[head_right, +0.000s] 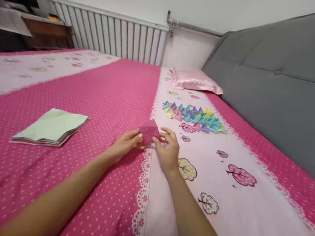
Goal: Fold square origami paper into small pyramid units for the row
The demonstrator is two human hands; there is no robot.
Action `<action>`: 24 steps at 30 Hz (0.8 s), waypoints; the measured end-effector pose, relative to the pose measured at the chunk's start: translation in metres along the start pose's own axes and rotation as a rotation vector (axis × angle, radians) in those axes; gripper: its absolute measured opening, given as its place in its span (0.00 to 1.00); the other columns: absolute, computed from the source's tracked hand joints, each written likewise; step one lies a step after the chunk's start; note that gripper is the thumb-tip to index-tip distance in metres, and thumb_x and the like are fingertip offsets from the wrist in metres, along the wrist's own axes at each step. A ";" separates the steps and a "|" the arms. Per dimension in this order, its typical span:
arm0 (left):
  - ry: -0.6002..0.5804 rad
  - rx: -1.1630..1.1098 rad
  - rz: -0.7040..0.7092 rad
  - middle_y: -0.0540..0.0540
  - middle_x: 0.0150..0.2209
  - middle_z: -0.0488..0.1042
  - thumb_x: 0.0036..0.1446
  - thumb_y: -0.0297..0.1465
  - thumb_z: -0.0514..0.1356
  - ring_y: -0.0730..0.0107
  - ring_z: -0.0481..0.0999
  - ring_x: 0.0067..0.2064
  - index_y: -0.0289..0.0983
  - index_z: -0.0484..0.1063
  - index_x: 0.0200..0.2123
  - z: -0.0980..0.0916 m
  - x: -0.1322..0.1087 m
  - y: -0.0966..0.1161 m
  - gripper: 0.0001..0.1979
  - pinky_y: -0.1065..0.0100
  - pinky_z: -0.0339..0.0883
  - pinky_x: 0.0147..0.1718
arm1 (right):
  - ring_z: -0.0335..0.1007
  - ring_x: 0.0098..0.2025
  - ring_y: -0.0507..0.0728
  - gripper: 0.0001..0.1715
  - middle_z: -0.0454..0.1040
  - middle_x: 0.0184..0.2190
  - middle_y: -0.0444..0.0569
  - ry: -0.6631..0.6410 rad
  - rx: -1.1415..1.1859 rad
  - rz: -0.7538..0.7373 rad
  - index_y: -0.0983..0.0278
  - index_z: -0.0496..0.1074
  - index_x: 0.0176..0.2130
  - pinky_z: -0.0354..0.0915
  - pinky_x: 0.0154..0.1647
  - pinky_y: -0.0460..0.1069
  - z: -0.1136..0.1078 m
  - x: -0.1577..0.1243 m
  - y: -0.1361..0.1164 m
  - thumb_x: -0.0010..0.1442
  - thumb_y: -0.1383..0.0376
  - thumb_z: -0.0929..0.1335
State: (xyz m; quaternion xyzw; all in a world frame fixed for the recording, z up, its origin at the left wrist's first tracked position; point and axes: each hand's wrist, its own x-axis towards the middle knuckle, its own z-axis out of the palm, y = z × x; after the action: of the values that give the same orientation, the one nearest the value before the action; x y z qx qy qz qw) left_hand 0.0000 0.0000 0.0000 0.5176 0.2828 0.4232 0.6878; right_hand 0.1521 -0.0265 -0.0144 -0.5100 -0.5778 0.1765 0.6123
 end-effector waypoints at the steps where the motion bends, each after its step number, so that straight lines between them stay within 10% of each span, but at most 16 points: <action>1: 0.008 -0.044 -0.015 0.46 0.34 0.73 0.49 0.26 0.60 0.74 0.71 0.34 0.33 0.70 0.39 0.001 -0.001 0.002 0.11 0.72 0.66 0.36 | 0.63 0.47 0.57 0.07 0.66 0.46 0.51 0.002 -0.012 -0.003 0.62 0.74 0.33 0.64 0.40 0.52 -0.001 0.000 0.000 0.50 0.64 0.68; 9: -0.039 -0.533 -0.234 0.39 0.38 0.73 0.49 0.20 0.57 0.67 0.73 0.41 0.27 0.69 0.36 -0.002 -0.002 0.015 0.08 0.67 0.65 0.46 | 0.62 0.48 0.58 0.07 0.64 0.47 0.51 0.020 -0.042 -0.073 0.61 0.75 0.32 0.63 0.41 0.53 -0.004 0.001 -0.003 0.50 0.68 0.68; 16: 0.159 -0.502 -0.199 0.39 0.39 0.73 0.54 0.19 0.54 0.70 0.75 0.36 0.28 0.68 0.39 -0.005 0.005 0.007 0.09 0.70 0.71 0.37 | 0.61 0.45 0.56 0.09 0.62 0.48 0.49 -0.032 -0.056 -0.116 0.60 0.75 0.31 0.60 0.49 0.55 -0.002 -0.001 -0.001 0.49 0.70 0.67; 24: 0.122 -0.551 -0.199 0.36 0.38 0.74 0.58 0.23 0.50 0.69 0.75 0.37 0.26 0.68 0.41 -0.001 0.003 0.013 0.11 0.70 0.71 0.38 | 0.58 0.49 0.58 0.12 0.58 0.53 0.46 -0.168 -0.059 -0.089 0.56 0.76 0.34 0.60 0.51 0.57 -0.001 -0.003 -0.006 0.48 0.70 0.68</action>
State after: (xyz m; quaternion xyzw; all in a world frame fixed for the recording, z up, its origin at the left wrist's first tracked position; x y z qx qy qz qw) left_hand -0.0034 0.0046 0.0126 0.2545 0.2474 0.4449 0.8222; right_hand 0.1497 -0.0321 -0.0109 -0.4852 -0.6542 0.1741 0.5534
